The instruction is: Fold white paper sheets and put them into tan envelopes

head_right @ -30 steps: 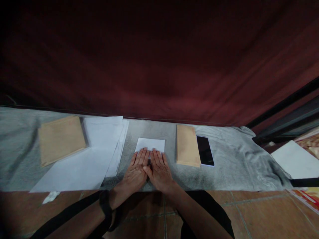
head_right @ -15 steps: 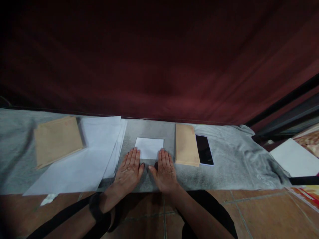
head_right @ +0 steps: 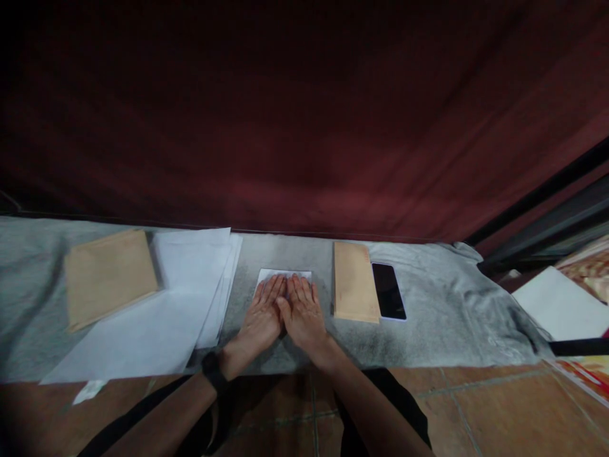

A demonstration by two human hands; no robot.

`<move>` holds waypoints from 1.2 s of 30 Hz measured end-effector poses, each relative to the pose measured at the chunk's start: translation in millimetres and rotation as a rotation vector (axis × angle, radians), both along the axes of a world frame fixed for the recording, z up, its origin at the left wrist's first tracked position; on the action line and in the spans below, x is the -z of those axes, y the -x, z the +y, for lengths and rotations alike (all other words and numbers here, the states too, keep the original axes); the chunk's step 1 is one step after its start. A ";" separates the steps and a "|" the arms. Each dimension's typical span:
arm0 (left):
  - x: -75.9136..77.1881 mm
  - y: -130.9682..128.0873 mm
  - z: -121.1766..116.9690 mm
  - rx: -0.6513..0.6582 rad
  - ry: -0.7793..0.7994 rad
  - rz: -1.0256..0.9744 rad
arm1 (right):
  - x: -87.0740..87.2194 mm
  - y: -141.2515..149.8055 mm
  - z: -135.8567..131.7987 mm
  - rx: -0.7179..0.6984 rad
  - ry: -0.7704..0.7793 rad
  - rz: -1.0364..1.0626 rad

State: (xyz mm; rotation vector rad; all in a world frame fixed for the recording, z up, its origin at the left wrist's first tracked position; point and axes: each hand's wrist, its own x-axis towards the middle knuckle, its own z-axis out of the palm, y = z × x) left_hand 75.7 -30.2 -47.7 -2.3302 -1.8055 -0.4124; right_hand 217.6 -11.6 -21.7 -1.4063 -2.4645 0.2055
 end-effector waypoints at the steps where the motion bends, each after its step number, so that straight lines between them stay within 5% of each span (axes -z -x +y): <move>1: 3.4 -0.7 3.1 -0.007 0.002 -0.006 | 1.3 3.2 2.6 0.003 0.016 -0.002; 12: 5.6 3.5 10.1 -0.043 -0.013 -0.166 | 15.8 4.3 10.2 0.041 0.018 -0.030; 23: -10.4 7.8 9.6 -0.209 0.087 -0.005 | 25.9 -9.1 11.0 0.166 -0.136 -0.026; 36: -10.5 17.3 9.3 -0.289 -0.017 -0.050 | 24.5 -13.1 9.9 0.227 -0.192 -0.007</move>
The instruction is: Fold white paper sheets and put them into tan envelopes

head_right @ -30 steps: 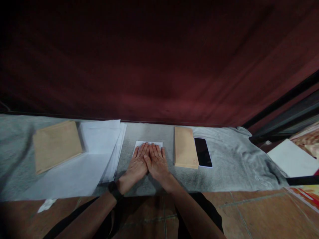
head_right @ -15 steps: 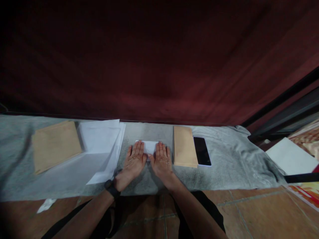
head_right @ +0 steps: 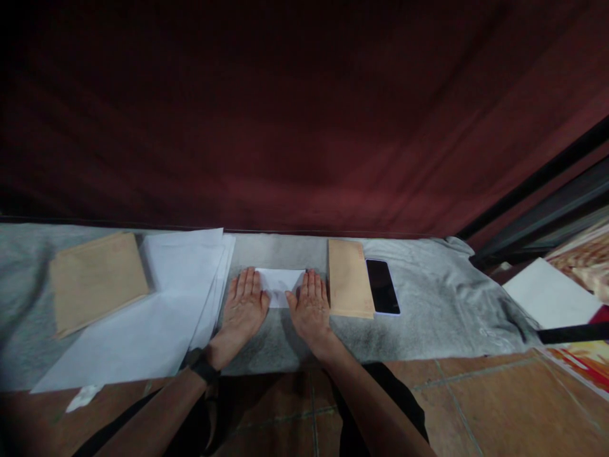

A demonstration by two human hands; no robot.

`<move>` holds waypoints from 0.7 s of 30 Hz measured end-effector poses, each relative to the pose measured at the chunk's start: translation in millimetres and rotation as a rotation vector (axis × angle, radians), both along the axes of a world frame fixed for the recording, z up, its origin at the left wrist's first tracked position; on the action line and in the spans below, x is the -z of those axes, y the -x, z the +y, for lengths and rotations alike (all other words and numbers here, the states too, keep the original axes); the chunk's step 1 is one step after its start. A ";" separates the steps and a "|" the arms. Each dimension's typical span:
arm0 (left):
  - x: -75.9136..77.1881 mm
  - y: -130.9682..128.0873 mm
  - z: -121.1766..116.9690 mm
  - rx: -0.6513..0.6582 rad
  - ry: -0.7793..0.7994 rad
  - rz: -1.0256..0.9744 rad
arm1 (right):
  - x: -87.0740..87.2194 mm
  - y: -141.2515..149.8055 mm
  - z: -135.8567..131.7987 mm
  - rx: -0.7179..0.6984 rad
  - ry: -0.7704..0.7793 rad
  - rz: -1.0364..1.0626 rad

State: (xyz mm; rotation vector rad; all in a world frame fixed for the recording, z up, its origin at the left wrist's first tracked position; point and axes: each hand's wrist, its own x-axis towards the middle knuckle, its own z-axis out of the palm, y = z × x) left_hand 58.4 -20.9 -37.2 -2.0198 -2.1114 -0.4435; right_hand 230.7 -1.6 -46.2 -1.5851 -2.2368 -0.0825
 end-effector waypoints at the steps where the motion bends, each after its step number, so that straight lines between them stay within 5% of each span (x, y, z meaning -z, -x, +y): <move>1: -1.7 -2.1 0.7 0.022 -0.006 -0.002 | -2.9 1.2 0.8 -0.029 0.028 -0.006; 9: 2.6 -18.2 10.8 0.253 0.026 -0.044 | -13.7 17.4 7.0 -0.145 0.177 -0.002; 16: 2.3 -15.1 9.5 0.143 0.051 -0.047 | -2.7 4.7 9.2 -0.006 0.013 0.030; 21: -10.4 -12.4 3.6 0.034 0.206 0.034 | -15.6 -6.7 5.7 0.065 0.038 0.023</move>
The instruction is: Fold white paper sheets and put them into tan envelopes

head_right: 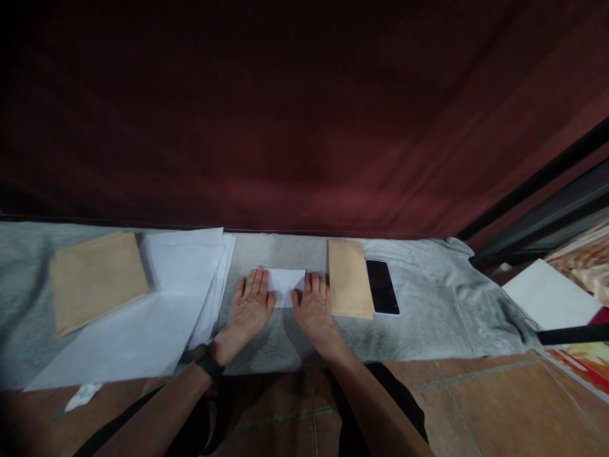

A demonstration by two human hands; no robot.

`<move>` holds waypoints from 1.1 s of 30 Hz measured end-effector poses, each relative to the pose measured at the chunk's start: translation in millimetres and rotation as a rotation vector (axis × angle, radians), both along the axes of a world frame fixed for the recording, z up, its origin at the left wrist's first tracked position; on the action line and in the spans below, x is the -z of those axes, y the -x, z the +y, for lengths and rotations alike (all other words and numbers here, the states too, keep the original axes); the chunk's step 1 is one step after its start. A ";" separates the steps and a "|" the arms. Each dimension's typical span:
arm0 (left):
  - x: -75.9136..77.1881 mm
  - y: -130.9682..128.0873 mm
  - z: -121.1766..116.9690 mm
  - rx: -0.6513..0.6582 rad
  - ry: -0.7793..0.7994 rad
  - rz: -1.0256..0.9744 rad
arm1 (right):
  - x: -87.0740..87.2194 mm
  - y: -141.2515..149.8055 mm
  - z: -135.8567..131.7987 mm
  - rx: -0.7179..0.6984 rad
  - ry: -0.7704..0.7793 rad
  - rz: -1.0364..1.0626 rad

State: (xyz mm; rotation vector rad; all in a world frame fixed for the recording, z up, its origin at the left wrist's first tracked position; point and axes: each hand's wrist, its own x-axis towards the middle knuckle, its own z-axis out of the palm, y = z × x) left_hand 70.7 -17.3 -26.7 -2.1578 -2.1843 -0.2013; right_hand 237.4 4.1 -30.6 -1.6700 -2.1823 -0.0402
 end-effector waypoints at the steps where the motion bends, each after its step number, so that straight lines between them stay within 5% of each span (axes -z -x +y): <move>1: -1.4 0.5 -0.7 -0.007 0.015 0.012 | -4.3 -0.9 0.3 0.008 0.025 0.008; 7: -0.4 2.7 -2.2 -0.011 0.020 0.025 | -20.2 -2.9 13.0 0.057 0.243 0.178; 15: 1.7 3.2 -3.9 0.003 -0.010 -0.016 | -11.7 -12.9 27.9 0.049 0.514 0.542; 21: 2.4 3.7 -5.4 0.014 0.011 -0.019 | -2.0 -17.6 31.8 -0.012 0.491 0.716; 26: 1.7 3.6 -5.6 0.015 0.012 -0.042 | 3.4 -8.8 26.9 -0.092 0.556 1.083; 29: -2.0 1.6 -6.0 0.025 0.020 -0.104 | 1.1 -3.3 25.3 -0.077 0.693 1.287; 33: -11.8 -2.6 -9.3 0.168 -0.002 -0.226 | -13.1 -2.1 26.9 -0.073 0.625 1.388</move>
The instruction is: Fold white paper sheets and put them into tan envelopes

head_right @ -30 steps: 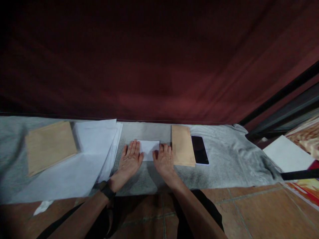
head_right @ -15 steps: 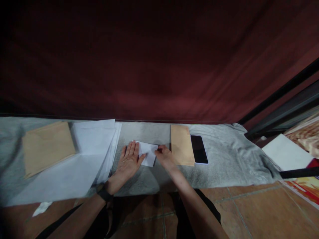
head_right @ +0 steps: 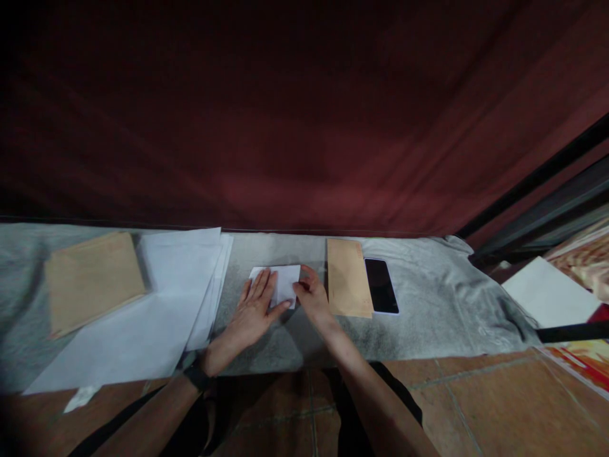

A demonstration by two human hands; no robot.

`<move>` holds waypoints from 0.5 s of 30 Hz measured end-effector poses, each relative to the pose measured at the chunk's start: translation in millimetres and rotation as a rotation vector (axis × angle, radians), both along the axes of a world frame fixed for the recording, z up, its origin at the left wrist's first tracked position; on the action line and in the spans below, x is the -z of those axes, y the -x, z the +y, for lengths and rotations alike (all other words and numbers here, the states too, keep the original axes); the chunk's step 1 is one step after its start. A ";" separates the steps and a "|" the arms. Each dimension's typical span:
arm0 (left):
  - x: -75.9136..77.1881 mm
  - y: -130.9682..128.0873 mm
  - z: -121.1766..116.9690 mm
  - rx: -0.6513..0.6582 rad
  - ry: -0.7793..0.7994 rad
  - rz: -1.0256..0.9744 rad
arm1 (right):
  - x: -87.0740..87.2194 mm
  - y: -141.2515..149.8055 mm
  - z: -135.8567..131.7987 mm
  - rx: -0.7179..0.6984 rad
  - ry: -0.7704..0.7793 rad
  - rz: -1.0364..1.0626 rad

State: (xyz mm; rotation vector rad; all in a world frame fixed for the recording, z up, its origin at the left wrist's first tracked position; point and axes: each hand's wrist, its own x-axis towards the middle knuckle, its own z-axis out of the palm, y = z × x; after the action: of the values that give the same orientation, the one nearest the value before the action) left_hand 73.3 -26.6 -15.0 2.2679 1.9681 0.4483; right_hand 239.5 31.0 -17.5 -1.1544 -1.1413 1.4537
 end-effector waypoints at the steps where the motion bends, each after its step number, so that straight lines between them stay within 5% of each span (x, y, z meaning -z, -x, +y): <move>1: -2.8 -0.9 -1.2 0.034 -0.023 -0.028 | -5.2 -0.3 0.0 0.011 -0.015 0.017; 7: -18.9 -1.9 -2.8 0.008 -0.114 -0.362 | -32.5 -0.2 -9.3 -0.081 0.024 0.160; 12: -29.0 -4.0 1.5 -0.342 0.019 -1.095 | -27.3 2.8 -15.1 -0.053 0.157 0.042; 15: -31.3 -7.4 4.1 -0.427 0.068 -1.524 | -19.9 5.3 -16.1 -0.095 0.245 -0.019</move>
State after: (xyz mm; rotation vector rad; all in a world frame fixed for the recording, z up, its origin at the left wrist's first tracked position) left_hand 80.7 -22.5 16.3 0.7264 1.3851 1.4782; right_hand 234.2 14.9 2.4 -1.2975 -1.0647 1.6951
